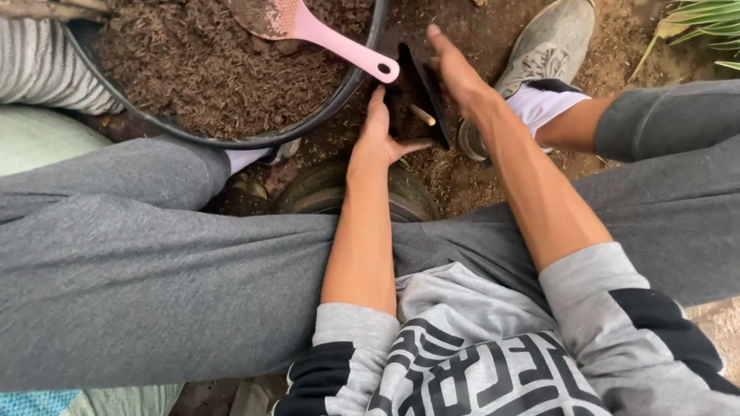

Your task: Filling small plastic nursery bags with soil using a scoop and planting wooden cuttings into them.

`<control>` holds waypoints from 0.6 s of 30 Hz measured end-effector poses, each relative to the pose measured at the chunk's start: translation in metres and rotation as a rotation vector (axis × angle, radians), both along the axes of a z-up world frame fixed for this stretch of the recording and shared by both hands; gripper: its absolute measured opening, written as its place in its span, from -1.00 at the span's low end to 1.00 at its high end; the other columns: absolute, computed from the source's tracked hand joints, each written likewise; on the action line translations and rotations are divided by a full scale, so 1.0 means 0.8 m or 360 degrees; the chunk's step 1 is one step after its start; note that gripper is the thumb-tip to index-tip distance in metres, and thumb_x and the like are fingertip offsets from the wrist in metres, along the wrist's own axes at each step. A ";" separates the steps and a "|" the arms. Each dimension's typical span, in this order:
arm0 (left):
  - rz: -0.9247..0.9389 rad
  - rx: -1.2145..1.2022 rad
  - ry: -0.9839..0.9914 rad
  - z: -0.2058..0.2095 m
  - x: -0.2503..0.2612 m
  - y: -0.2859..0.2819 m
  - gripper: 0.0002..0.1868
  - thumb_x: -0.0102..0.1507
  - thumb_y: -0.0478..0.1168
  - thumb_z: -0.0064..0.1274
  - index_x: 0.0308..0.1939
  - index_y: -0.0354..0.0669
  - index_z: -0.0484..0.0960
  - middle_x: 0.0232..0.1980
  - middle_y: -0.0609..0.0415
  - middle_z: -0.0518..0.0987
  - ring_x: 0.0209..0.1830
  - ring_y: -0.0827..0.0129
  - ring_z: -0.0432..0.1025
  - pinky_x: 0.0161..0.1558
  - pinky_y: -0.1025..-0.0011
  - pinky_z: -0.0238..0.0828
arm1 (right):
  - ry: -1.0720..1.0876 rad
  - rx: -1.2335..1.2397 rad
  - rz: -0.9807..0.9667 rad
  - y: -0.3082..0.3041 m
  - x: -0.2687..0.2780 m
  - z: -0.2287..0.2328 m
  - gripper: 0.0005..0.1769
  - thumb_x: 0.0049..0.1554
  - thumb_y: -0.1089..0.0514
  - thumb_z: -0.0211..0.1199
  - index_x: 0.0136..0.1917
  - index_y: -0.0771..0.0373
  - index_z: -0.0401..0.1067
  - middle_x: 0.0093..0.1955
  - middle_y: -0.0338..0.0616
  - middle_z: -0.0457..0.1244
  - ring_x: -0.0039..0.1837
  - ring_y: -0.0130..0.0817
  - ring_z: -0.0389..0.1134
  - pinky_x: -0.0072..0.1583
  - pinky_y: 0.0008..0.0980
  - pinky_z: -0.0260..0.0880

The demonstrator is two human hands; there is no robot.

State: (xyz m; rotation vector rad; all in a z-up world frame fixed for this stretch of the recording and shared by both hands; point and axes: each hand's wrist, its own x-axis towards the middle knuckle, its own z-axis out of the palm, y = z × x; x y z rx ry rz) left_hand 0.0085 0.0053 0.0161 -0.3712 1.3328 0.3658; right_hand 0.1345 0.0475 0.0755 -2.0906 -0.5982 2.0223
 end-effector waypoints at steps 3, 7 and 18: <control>-0.0629 -0.0070 0.0270 -0.021 0.006 -0.001 -0.03 0.20 0.46 -0.58 0.64 0.22 0.00 0.67 -0.02 0.05 0.46 -0.30 0.20 0.37 -0.29 0.14 | -0.0650 0.0062 -0.0518 -0.012 0.044 -0.149 -0.09 0.23 -0.32 -0.15 0.50 0.49 0.15 0.55 0.16 0.11 0.56 0.07 0.13 0.51 -0.13 0.06; -0.1010 0.0703 0.1393 -0.134 0.011 -0.004 -0.24 0.36 0.18 -0.40 0.17 -0.49 0.54 0.28 -0.43 0.48 0.29 -0.30 0.36 0.28 -0.08 0.21 | -0.0211 -0.0186 -0.1014 -0.027 0.051 -0.107 -0.25 0.22 -0.16 -0.17 0.64 -0.02 0.02 0.66 -0.09 0.00 0.63 -0.09 0.05 0.56 -0.10 0.03; -0.0875 0.0850 0.0589 -0.029 0.005 0.040 0.19 0.09 0.54 -0.43 0.64 -0.03 -0.19 0.71 -0.03 -0.20 0.69 0.07 -0.23 0.56 0.17 -0.30 | 0.0224 -0.0726 -0.0492 -0.048 0.037 -0.051 0.18 0.07 -0.63 -0.57 0.70 0.15 -0.44 0.72 0.20 -0.37 0.44 0.56 0.20 0.34 0.38 0.32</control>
